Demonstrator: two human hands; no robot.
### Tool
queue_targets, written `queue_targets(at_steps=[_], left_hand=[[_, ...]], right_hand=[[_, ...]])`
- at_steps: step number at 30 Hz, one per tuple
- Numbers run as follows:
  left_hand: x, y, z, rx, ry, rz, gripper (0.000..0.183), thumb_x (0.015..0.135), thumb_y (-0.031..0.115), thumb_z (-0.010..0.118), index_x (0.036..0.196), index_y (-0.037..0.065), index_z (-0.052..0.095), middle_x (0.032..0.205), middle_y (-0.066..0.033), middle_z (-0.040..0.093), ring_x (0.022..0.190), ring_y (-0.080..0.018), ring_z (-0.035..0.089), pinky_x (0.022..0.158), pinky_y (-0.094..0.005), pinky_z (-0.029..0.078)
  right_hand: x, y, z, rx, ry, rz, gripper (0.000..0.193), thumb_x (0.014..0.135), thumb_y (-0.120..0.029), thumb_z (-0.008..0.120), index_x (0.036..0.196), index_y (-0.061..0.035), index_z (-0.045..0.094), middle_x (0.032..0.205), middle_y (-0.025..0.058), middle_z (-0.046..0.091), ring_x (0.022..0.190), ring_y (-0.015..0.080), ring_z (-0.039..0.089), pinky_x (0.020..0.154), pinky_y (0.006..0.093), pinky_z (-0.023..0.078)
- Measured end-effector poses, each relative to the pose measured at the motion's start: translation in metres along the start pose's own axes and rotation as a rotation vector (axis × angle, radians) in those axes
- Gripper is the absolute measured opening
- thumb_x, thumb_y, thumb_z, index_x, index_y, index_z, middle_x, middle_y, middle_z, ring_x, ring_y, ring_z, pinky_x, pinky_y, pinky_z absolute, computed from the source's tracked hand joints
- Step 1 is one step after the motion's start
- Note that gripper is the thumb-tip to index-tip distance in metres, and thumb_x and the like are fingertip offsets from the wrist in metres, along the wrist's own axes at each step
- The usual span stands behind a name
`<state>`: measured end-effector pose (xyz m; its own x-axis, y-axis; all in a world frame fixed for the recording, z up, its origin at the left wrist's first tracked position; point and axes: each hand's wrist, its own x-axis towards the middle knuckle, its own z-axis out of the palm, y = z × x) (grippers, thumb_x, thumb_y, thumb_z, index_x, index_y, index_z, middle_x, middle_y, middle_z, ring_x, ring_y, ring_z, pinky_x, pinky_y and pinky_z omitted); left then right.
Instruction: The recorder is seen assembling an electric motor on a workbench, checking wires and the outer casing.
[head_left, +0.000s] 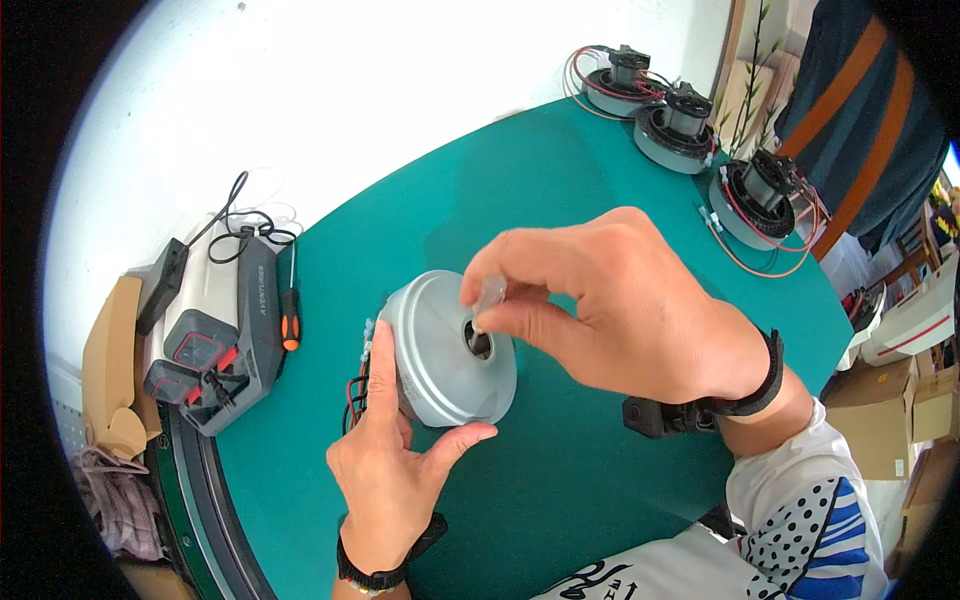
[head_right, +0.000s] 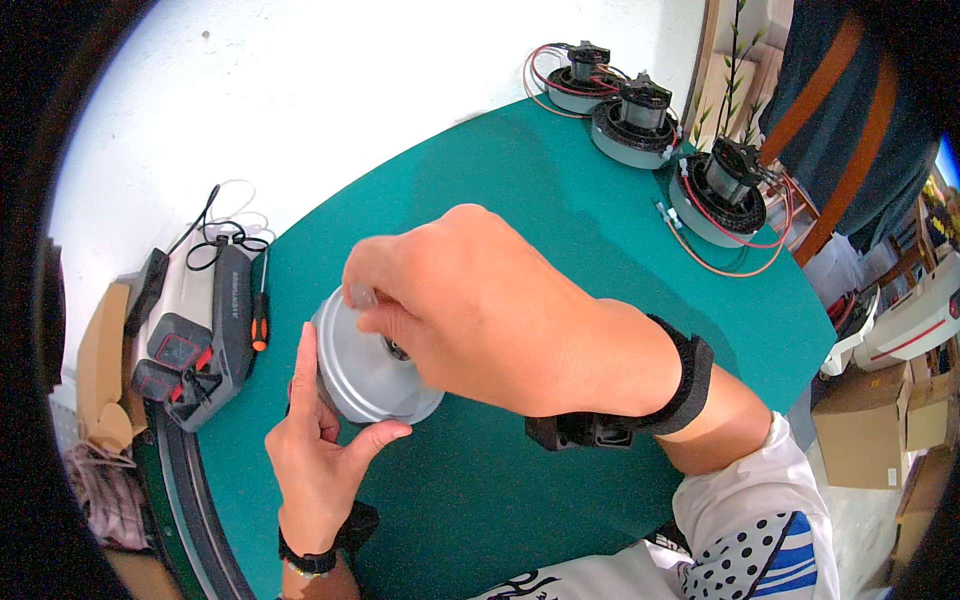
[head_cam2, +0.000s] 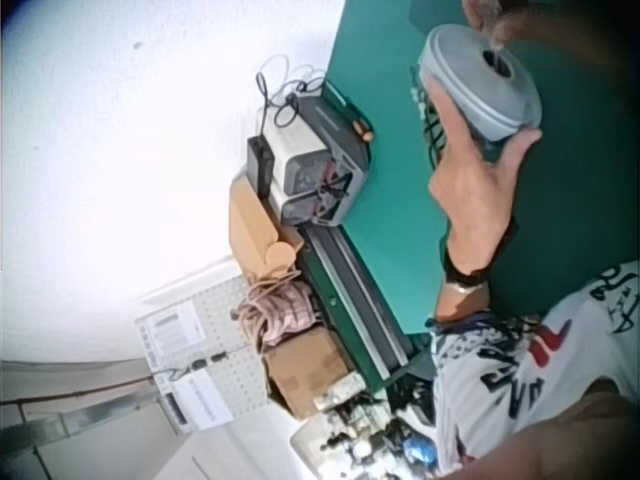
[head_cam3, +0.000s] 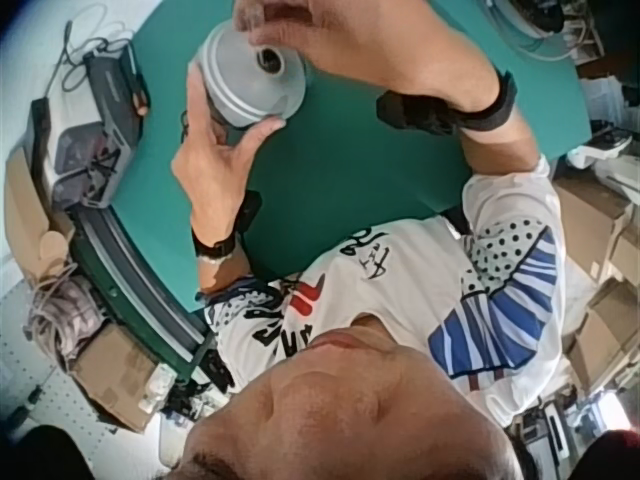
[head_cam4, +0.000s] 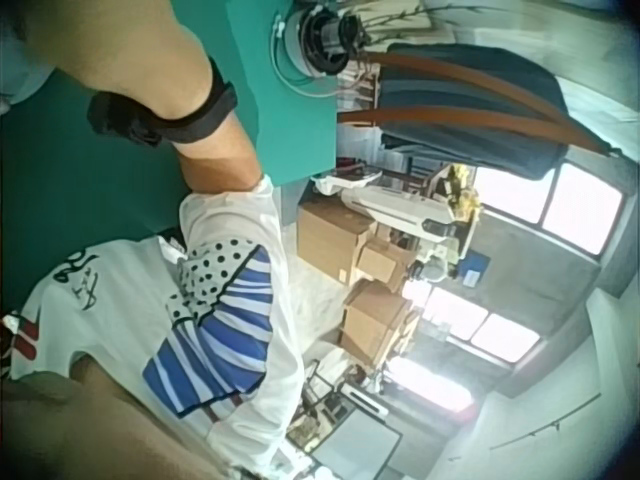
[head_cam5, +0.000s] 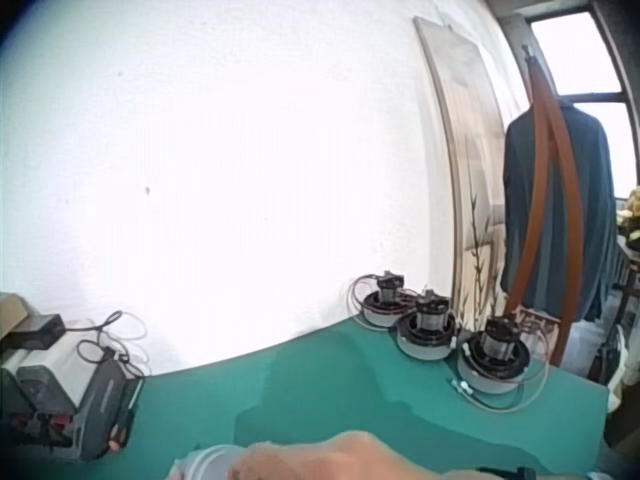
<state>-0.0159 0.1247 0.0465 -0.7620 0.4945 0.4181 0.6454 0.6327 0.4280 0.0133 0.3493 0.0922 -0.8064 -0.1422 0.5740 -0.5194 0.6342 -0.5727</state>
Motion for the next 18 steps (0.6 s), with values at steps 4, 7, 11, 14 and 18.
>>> queue_targets(at_steps=[4, 7, 11, 14, 18], left_hand=[[0.001, 0.000, -0.003, 0.022, -0.040, -0.002, 0.113, 0.057, 0.043, 0.088, 0.148, 0.003, 0.034, 0.063, -0.0032, 0.052, 0.051, -0.0084, 0.041, 0.047, -0.0219, 0.036], [0.001, -0.001, -0.002, 0.025, -0.049, 0.010, 0.114, 0.059, 0.045, 0.086, 0.149, 0.003, 0.032, 0.066, -0.0063, 0.062, 0.049, -0.0120, 0.050, 0.047, -0.0240, 0.043], [-0.001, -0.005, 0.003, -0.061, -0.026, 0.007, 0.114, 0.056, 0.035, 0.090, 0.149, 0.004, 0.033, 0.102, -0.0117, 0.067, 0.055, -0.0048, 0.036, 0.048, -0.0191, 0.035], [0.000, -0.003, 0.001, -0.042, -0.047, -0.004, 0.113, 0.056, 0.034, 0.090, 0.149, 0.005, 0.033, 0.108, -0.0125, 0.067, 0.055, -0.0045, 0.036, 0.048, -0.0185, 0.036], [0.002, -0.002, 0.000, 0.011, -0.052, 0.010, 0.114, 0.059, 0.044, 0.087, 0.149, 0.003, 0.032, 0.061, -0.0051, 0.059, 0.049, -0.0117, 0.051, 0.047, -0.0257, 0.042]], right_hand=[[0.000, -0.004, 0.005, -0.020, 0.072, 0.042, 0.006, 0.079, -0.003, 0.067, 0.083, 0.0009, 0.064, 0.070, 0.0185, 0.065, 0.066, 0.0380, 0.065, 0.058, 0.0428, 0.051], [-0.002, -0.001, 0.005, -0.120, 0.006, 0.004, 0.017, 0.080, -0.003, 0.071, 0.097, -0.0042, 0.066, 0.077, 0.0101, 0.068, 0.066, 0.0250, 0.067, 0.056, 0.0318, 0.052], [-0.003, 0.002, 0.010, -0.112, 0.060, -0.042, 0.010, 0.074, 0.002, 0.065, 0.083, 0.0012, 0.061, 0.074, 0.0179, 0.065, 0.069, 0.0383, 0.064, 0.058, 0.0440, 0.050], [-0.002, 0.002, 0.009, -0.135, 0.090, -0.061, 0.014, 0.071, 0.003, 0.064, 0.085, 0.0013, 0.060, 0.075, 0.0177, 0.065, 0.070, 0.0379, 0.064, 0.059, 0.0444, 0.050], [-0.005, 0.005, 0.012, -0.174, -0.028, -0.064, 0.019, 0.078, 0.000, 0.070, 0.096, -0.0026, 0.065, 0.079, 0.0108, 0.067, 0.068, 0.0284, 0.066, 0.057, 0.0356, 0.051]])
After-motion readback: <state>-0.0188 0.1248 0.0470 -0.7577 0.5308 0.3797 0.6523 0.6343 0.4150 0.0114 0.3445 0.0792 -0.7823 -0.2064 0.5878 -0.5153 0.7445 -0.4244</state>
